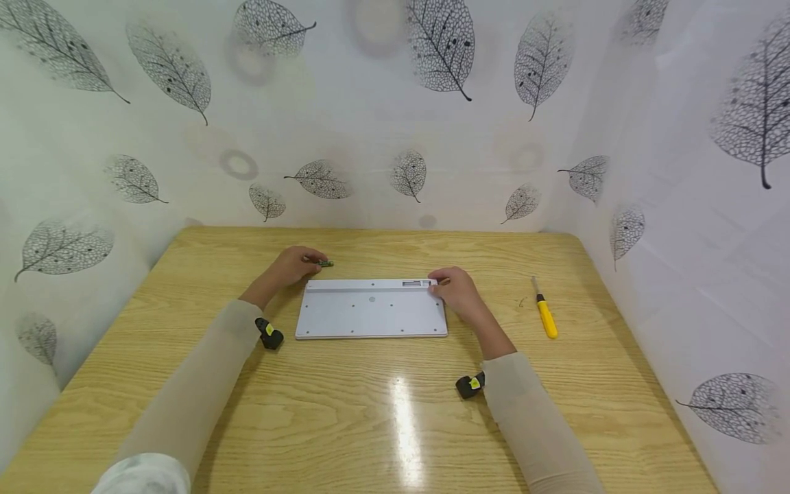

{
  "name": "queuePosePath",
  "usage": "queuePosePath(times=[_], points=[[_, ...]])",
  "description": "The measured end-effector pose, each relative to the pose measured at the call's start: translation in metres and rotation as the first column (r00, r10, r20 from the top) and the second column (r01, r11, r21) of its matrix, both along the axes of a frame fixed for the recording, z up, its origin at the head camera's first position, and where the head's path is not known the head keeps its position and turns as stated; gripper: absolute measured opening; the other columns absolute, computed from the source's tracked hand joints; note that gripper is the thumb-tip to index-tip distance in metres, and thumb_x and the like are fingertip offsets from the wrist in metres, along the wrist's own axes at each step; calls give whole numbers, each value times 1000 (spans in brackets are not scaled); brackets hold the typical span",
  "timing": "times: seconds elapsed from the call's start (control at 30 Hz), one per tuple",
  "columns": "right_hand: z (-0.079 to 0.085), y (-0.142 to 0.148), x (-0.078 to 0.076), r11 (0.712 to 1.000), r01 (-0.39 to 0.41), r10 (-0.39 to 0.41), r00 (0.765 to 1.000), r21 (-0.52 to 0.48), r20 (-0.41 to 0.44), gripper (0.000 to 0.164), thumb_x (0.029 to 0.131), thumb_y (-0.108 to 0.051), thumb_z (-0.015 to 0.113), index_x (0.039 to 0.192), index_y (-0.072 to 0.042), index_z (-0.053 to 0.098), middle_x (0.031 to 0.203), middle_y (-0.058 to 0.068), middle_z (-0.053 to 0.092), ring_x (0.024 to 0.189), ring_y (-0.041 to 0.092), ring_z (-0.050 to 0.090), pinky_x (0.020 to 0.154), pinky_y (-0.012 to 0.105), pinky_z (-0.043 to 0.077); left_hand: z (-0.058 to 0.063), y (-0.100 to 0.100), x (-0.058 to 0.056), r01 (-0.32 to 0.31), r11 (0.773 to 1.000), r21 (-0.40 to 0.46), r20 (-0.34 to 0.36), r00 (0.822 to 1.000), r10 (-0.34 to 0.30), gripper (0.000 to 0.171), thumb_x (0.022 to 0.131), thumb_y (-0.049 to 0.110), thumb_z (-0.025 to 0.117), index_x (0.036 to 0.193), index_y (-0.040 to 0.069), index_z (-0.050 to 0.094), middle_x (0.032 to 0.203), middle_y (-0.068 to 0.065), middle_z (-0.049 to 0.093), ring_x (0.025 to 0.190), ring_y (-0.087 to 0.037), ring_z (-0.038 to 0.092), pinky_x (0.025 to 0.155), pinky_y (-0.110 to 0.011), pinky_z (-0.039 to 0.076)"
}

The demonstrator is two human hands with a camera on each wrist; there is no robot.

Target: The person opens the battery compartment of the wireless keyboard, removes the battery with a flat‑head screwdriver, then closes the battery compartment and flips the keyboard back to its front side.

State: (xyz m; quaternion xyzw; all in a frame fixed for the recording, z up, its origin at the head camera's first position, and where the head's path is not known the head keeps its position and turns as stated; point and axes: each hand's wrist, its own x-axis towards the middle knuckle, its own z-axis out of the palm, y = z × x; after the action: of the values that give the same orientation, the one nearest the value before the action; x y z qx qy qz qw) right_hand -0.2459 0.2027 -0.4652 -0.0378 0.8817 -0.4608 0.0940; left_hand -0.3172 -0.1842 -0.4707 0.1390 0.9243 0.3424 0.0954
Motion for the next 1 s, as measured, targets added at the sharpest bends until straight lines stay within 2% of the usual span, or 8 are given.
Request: queuePosePath(times=[0.23, 0.4, 0.5, 0.73, 1.0], points=[[-1, 0, 0, 1000, 2, -2, 1000, 13, 0, 33, 100, -14, 63, 132, -3, 63, 133, 18, 58, 111, 30, 58, 92, 40, 50, 1, -7, 1, -7, 999, 38, -1, 1000, 7, 30, 98, 10, 63, 128, 7, 68, 129, -18, 65, 121, -36, 59, 107, -51, 44], [-1, 0, 0, 1000, 8, -8, 1000, 22, 11, 34, 101, -14, 62, 133, -4, 62, 133, 18, 57, 111, 30, 57, 93, 40, 50, 3, -20, -1, -17, 997, 72, -28, 999, 20, 31, 98, 10, 62, 129, 6, 67, 128, -20, 65, 116, -37, 61, 103, -50, 48], [-1, -1, -1, 1000, 12, -13, 1000, 26, 16, 33, 101, -15, 62, 133, -5, 62, 132, 17, 58, 110, 30, 56, 93, 40, 49, 4, -29, -4, -36, 996, 81, -18, 999, 37, 31, 99, 12, 62, 130, 5, 66, 129, -21, 64, 116, -38, 61, 99, -50, 50], [0, -1, -1, 1000, 8, -9, 1000, 24, 21, 34, 101, -15, 62, 133, -5, 62, 131, 17, 58, 108, 30, 56, 92, 38, 48, 5, -49, -12, -89, 996, 12, 41, 995, 88, 31, 101, 15, 60, 130, 6, 65, 131, -20, 60, 122, -36, 54, 105, -52, 43], [-1, -1, -2, 1000, 18, -19, 999, 24, 26, 34, 101, -15, 62, 133, -5, 62, 132, 17, 57, 109, 30, 56, 93, 40, 48, 2, -53, -18, -69, 998, -10, 32, 997, 69, 30, 100, 16, 63, 127, 3, 66, 127, -22, 64, 116, -35, 57, 103, -50, 44]])
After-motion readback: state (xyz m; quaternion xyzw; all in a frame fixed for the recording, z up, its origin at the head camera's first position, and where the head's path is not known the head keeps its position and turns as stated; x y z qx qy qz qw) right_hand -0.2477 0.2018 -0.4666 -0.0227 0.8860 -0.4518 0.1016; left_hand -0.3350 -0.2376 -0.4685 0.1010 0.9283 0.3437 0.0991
